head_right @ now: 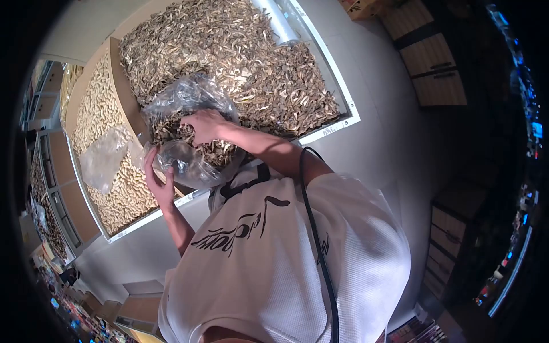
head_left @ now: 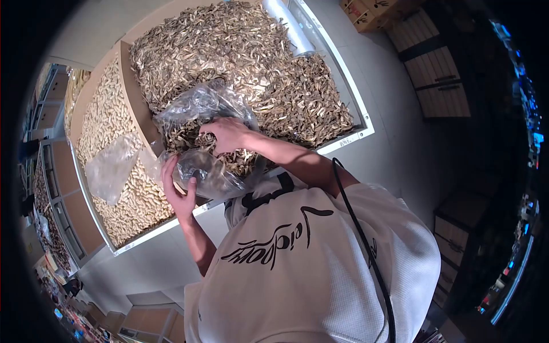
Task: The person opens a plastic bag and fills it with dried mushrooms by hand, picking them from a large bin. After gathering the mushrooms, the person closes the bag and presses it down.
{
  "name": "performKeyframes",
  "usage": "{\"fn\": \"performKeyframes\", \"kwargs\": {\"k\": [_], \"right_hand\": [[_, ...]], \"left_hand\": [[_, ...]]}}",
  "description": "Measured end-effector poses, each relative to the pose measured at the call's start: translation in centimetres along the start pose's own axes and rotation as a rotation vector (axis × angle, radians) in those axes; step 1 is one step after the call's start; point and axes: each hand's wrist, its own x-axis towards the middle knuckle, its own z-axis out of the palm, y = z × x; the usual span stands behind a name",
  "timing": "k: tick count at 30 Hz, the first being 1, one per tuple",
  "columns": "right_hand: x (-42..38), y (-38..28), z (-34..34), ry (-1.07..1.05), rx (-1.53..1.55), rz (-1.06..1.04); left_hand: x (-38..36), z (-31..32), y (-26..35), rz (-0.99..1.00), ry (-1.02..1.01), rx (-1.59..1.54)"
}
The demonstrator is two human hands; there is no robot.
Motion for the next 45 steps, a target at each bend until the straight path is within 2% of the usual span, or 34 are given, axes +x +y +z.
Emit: {"fn": "performKeyframes", "kwargs": {"k": [3, 4, 7, 9, 10, 11, 13, 15, 17, 18, 21, 23, 26, 27, 28, 29, 30, 31, 33, 35, 37, 39, 41, 43, 45], "right_hand": [[-0.2, 0.5, -1.7, 0.163, 0.015, -0.019], [-0.9, 0.2, -2.9, 0.154, 0.059, 0.053], [-1.1, 2.6, -5.0, 0.367, 0.033, 0.015], [-3.3, 1.5, -8.9, 0.315, 0.188, 0.261], [-4.1, 2.5, -10.0, 0.352, 0.179, 0.300], [-4.9, 3.9, -11.4, 0.390, 0.169, 0.337], [-7.5, 9.3, -13.5, 0.636, 0.215, 0.446], [-8.8, 14.1, -14.2, 0.772, 0.105, 0.502], [-9.0, 21.9, -13.4, 0.869, -0.062, 0.525], [-9.5, 23.9, -13.5, 0.803, -0.076, 0.607], [-11.0, 27.4, -12.6, 0.766, -0.210, 0.626], [-11.7, 30.0, -12.5, 0.633, -0.147, 0.558], [-12.5, 30.4, -12.4, 0.530, -0.068, 0.545], [-12.8, 27.2, -13.0, 0.413, -0.306, 0.667], [-12.9, 26.9, -13.0, 0.344, -0.374, 0.685], [-12.8, 24.6, -12.7, 0.380, -0.398, 0.739], [-12.6, 24.2, -12.1, 0.471, -0.376, 0.665], [-12.4, 20.9, -11.7, 0.528, -0.417, 0.524], [-11.2, 13.7, -11.1, 0.546, -0.279, 0.290], [-9.0, 9.7, -8.8, 0.524, -0.210, 0.027], [-6.4, 6.3, -5.9, 0.326, -0.052, -0.061], [-4.0, 2.7, -3.2, 0.074, -0.067, -0.030], [-1.0, 1.9, 0.0, 0.088, -0.075, -0.279], [1.6, 1.0, 3.0, 0.146, -0.048, -0.350], [4.0, -0.9, 4.6, 0.093, -0.093, -0.259]], "left_hand": [[-0.6, 0.5, -0.4, -0.023, 0.010, 0.024], [-0.7, 0.5, -0.4, -0.028, -0.007, 0.060], [-0.8, 0.8, -0.6, -0.033, -0.044, 0.153], [-0.8, 0.9, -0.5, -0.029, -0.063, 0.200], [-0.8, 0.9, -0.5, -0.034, -0.049, 0.199], [-0.8, 1.1, -0.4, -0.039, -0.034, 0.200], [-0.9, 1.0, -0.5, -0.051, -0.006, 0.206], [-1.0, 1.1, -1.1, -0.062, 0.019, 0.210], [-1.0, 1.4, -1.3, -0.075, 0.060, 0.192], [-0.8, 1.5, -1.3, -0.080, 0.079, 0.182], [-0.2, 1.8, -1.1, -0.072, 0.134, 0.195], [-0.1, 1.8, -1.1, -0.043, 0.103, 0.155], [-0.4, 0.8, -0.4, -0.070, 0.101, 0.045], [-0.7, 0.4, -0.3, -0.108, 0.083, 0.000], [-0.7, 0.1, 0.4, -0.103, 0.083, -0.061], [-0.9, -0.4, 0.7, -0.108, 0.065, -0.093], [-1.0, -0.9, 1.4, -0.095, 0.050, -0.067], [-1.0, -1.3, 2.0, -0.073, 0.041, -0.064], [-1.8, -1.9, 2.2, -0.079, 0.035, -0.125], [-2.2, -1.9, 2.4, -0.074, 0.058, -0.164], [-2.6, -1.9, 2.6, -0.072, 0.082, -0.169], [-2.6, -1.9, 3.0, -0.072, 0.107, -0.141], [-2.7, -2.1, 3.4, -0.056, 0.153, -0.129], [-2.9, -2.3, 3.7, -0.063, 0.202, -0.128], [-3.2, -2.5, 3.7, -0.041, 0.237, -0.111]]}}
